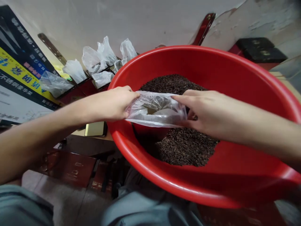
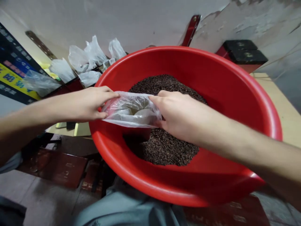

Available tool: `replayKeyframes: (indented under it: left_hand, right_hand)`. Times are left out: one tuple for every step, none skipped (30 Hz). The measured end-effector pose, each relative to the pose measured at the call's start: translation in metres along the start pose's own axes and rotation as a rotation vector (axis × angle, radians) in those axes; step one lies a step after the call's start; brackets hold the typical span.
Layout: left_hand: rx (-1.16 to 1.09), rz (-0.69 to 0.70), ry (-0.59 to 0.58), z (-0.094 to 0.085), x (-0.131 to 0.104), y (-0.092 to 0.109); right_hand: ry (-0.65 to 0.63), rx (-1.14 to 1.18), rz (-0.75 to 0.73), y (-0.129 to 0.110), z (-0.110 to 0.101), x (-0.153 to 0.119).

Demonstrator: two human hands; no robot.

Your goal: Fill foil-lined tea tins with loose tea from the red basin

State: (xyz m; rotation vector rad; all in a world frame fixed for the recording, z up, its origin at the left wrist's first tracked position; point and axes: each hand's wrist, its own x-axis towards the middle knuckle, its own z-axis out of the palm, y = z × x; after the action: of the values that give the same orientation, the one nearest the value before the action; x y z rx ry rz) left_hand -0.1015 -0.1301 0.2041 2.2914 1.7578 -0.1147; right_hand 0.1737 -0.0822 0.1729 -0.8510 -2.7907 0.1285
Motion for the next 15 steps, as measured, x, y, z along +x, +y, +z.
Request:
replayKeyframes:
  left_hand:
    - [-0.001,0.020,-0.045,0.004,0.002,0.001]
    - [-0.014,0.023,-0.075,0.008,0.004,0.003]
    - [-0.038,0.021,-0.098,0.012,0.006,0.004]
    - [-0.065,0.019,-0.112,0.015,0.009,0.004]
    - [-0.092,0.018,-0.114,0.018,0.011,0.003]
    - [-0.116,0.020,-0.108,0.020,0.012,0.002]
    - [-0.141,0.023,-0.095,0.023,0.014,0.000]
    - [-0.171,0.025,-0.080,0.025,0.014,-0.002]
    - [-0.211,0.023,-0.072,0.028,0.014,-0.003]
    - [-0.260,0.016,-0.071,0.031,0.014,-0.005]
    - [-0.318,0.002,-0.079,0.034,0.014,-0.006]
    - [-0.377,-0.018,-0.094,0.037,0.014,-0.007]
    - [-0.425,-0.043,-0.111,0.040,0.014,-0.007]
    - [-0.454,-0.071,-0.126,0.044,0.014,-0.007]
    - [-0.463,-0.099,-0.132,0.049,0.014,-0.006]
  right_hand:
    - [0.005,0.012,-0.003,0.001,0.011,0.000]
    - [0.009,0.022,0.001,0.003,0.020,0.000]
    - [0.014,0.036,0.009,0.004,0.029,0.000]
    - [0.020,0.054,0.017,0.005,0.035,0.001]
    - [0.025,0.079,0.025,0.006,0.040,0.001]
    - [0.028,0.110,0.037,0.006,0.043,0.002]
    - [0.026,0.146,0.056,0.006,0.044,0.003]
    - [0.019,0.188,0.078,0.006,0.045,0.003]
    - [0.008,0.237,0.103,0.006,0.046,0.004]
    - [-0.008,0.295,0.132,0.006,0.047,0.004]
    - [-0.033,0.368,0.166,0.005,0.048,0.003]
    - [-0.072,0.457,0.206,0.005,0.051,0.002]
    - [-0.119,0.560,0.251,0.005,0.054,0.001]
    - [-0.166,0.666,0.299,0.004,0.057,-0.001]
    - [-0.199,0.767,0.345,0.003,0.062,-0.003]
